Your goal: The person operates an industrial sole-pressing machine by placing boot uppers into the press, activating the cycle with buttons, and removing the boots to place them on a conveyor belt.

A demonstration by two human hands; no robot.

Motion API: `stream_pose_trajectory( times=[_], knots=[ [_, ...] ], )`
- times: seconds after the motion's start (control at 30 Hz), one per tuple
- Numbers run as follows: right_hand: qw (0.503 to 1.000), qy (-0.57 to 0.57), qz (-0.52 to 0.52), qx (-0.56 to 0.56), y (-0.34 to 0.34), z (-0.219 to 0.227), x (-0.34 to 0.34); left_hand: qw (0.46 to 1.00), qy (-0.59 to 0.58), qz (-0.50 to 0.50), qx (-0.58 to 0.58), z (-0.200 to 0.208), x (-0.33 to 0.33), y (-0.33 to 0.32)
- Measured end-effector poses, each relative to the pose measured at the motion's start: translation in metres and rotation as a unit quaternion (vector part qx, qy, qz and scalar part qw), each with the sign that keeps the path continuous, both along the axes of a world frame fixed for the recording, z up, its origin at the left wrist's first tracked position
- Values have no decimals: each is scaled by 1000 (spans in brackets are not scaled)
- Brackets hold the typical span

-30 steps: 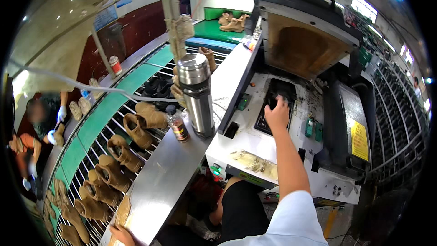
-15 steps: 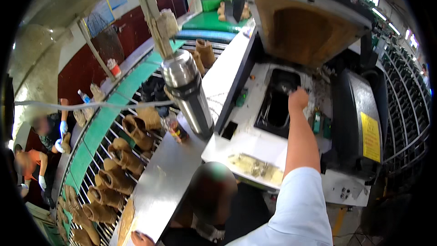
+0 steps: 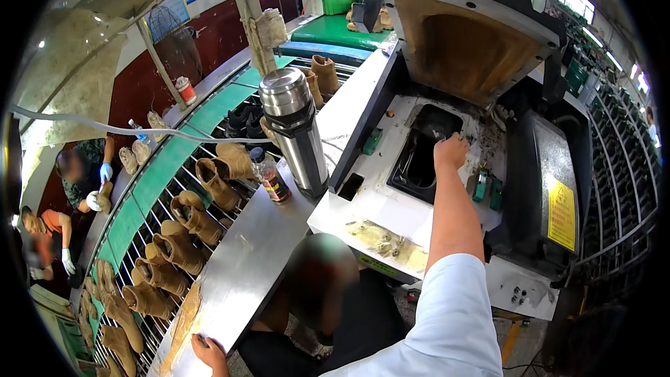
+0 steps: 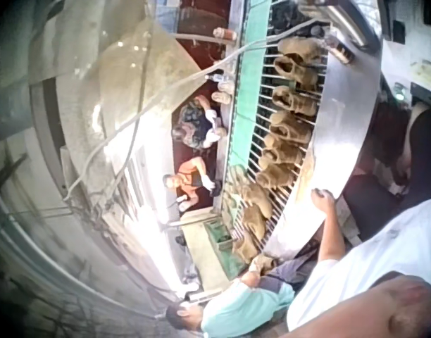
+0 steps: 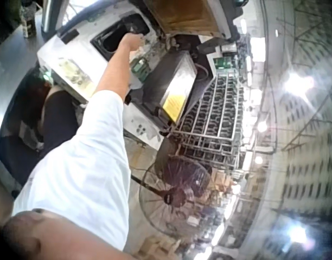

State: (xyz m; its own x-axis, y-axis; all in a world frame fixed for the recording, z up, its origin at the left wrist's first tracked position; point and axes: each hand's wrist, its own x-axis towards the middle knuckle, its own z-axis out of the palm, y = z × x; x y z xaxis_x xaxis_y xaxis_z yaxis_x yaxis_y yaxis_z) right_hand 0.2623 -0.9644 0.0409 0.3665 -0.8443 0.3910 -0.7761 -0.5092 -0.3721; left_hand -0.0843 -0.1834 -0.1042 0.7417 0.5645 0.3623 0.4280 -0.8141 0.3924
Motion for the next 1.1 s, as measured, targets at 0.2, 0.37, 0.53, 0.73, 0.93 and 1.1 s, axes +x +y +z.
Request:
stream_pose_trajectory(
  times=[0.2, 0.37, 0.53, 0.73, 0.93, 1.1],
  knots=[
    [997, 13, 26, 65, -11, -3, 1, 1000, 27, 9, -11, 28, 4, -18],
    [992, 7, 12, 122, -14, -2, -2, 999, 24, 21, 17, 16, -2, -8],
    [983, -48, 9, 177, -18, -5, -5, 1000, 8, 1, -2, 15, -4, -7],
    [996, 6, 30, 88, -5, -5, -15, 1000, -3, 0, 21, 8, -5, -5],
    [945, -224, 233, -59, 69, 13, -42, 999, -14, 20, -22, -13, 1, 28],
    [842, -287, 454, 42, 188, 50, -161, 858, -230, -222, -402, 174, 68, -86]
  ],
)
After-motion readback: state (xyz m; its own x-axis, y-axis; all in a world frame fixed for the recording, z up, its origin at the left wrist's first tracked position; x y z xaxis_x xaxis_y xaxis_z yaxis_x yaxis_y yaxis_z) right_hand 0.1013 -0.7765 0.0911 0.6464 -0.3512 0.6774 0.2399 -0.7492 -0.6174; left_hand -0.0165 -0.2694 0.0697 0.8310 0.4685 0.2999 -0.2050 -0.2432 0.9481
